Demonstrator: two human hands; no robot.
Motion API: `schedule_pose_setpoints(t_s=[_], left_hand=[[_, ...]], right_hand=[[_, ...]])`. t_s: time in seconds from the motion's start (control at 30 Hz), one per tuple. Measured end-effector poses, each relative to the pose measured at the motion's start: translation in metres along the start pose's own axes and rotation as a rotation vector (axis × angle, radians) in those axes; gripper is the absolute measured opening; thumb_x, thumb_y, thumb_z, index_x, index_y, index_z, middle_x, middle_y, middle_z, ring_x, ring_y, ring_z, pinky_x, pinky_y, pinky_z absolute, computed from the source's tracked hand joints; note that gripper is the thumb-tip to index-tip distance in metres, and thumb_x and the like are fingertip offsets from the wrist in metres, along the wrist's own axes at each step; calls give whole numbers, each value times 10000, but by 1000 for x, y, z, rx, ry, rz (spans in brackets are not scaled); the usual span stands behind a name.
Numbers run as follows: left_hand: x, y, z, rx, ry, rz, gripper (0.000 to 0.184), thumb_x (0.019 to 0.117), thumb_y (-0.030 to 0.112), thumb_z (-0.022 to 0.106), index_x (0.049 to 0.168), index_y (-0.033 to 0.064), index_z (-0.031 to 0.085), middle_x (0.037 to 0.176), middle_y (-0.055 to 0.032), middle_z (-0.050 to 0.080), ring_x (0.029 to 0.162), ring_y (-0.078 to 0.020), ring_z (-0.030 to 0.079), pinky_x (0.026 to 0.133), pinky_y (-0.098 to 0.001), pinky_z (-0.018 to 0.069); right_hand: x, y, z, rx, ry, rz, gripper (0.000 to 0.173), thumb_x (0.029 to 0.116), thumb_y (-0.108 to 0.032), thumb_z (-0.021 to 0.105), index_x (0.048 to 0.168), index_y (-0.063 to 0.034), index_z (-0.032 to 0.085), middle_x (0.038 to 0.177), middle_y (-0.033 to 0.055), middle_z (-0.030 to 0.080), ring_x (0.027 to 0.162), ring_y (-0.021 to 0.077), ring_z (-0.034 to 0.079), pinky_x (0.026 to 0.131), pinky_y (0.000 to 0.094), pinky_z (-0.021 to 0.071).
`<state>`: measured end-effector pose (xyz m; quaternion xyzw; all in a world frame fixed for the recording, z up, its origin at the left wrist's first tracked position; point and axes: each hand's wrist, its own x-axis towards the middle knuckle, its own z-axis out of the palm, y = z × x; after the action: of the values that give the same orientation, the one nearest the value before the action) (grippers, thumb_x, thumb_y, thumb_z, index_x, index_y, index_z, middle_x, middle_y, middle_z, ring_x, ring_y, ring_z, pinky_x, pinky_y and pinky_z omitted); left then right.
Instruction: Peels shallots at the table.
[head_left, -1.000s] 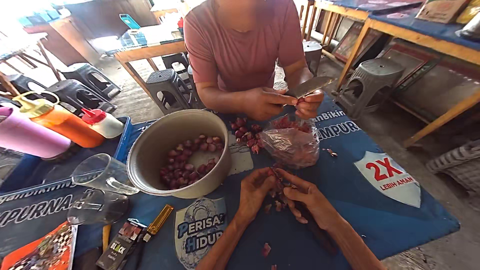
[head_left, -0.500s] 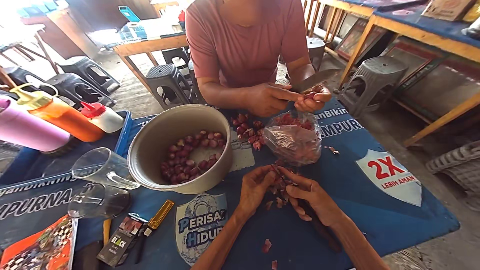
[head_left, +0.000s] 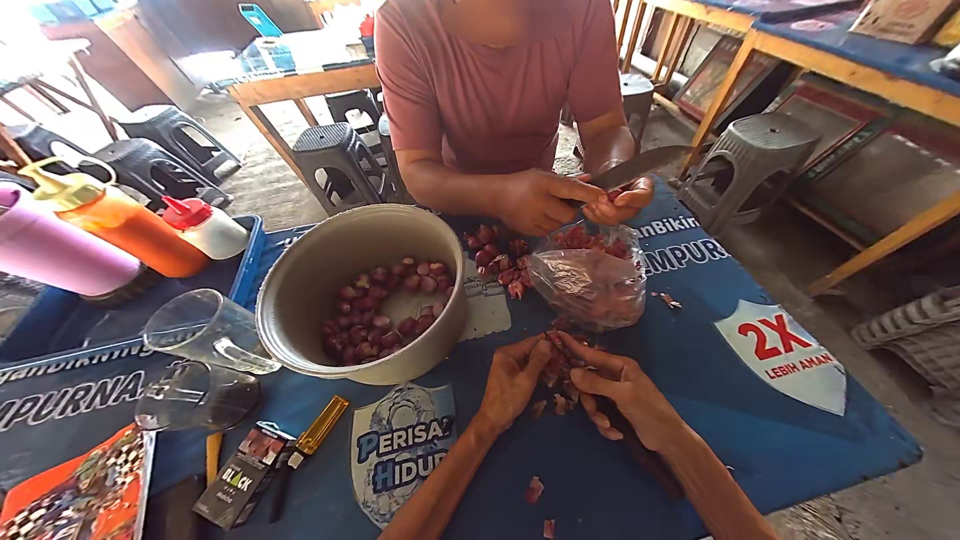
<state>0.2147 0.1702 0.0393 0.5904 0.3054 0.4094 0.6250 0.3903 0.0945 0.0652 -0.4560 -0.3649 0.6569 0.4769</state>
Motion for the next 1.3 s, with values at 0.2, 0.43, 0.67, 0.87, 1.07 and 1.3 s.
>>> schedule_pose_setpoints(t_s=[0.2, 0.43, 0.67, 0.87, 1.07, 1.3], left_hand=[[-1, -1, 2, -2, 10, 24, 239, 1049, 57, 477, 1037, -33, 698, 798, 35, 705, 719, -23, 670, 709, -206, 580], [-2, -3, 3, 20, 45, 56, 240, 1049, 57, 485, 1101, -63, 687, 829, 21, 707, 717, -19, 666, 696, -201, 580], [0, -4, 1, 73, 37, 89, 260, 1059, 72, 467, 1133, -72, 671, 857, 14, 700, 745, -11, 660, 713, -194, 572], [0, 1, -1, 123, -52, 37, 301, 1071, 130, 451, 1184, -73, 644, 908, -23, 673, 778, -28, 638, 751, -217, 558], [1, -2, 0, 130, -40, 72, 313, 1059, 106, 475, 1235, -101, 630, 1003, -91, 684, 828, -46, 645, 793, -227, 556], [-1, -5, 5, 150, 10, 72, 327, 1061, 103, 474, 1266, -109, 617, 1017, -114, 692, 805, -44, 642, 773, -224, 554]], right_hand=[[3, 3, 5, 25, 71, -22, 499, 1007, -83, 548, 1504, -61, 501, 696, 17, 626, 412, 60, 512, 364, 204, 462], [6, 5, 16, 116, 164, -26, 446, 1010, -61, 567, 1454, -27, 551, 657, 44, 623, 398, 70, 513, 344, 217, 454], [8, 6, 21, 164, 196, -18, 421, 1010, -46, 575, 1431, -29, 572, 713, 77, 664, 413, 87, 543, 343, 227, 464], [9, 6, 16, 86, 120, -16, 528, 1019, -97, 543, 1539, -122, 458, 780, 56, 653, 430, 74, 525, 351, 214, 456], [11, 9, 17, 5, 161, -60, 513, 1015, -75, 515, 1526, -85, 473, 773, 49, 674, 426, 71, 516, 346, 212, 436], [13, 11, 27, -30, 246, -84, 472, 1021, -51, 523, 1493, -50, 506, 708, 26, 657, 427, 69, 527, 363, 225, 459]])
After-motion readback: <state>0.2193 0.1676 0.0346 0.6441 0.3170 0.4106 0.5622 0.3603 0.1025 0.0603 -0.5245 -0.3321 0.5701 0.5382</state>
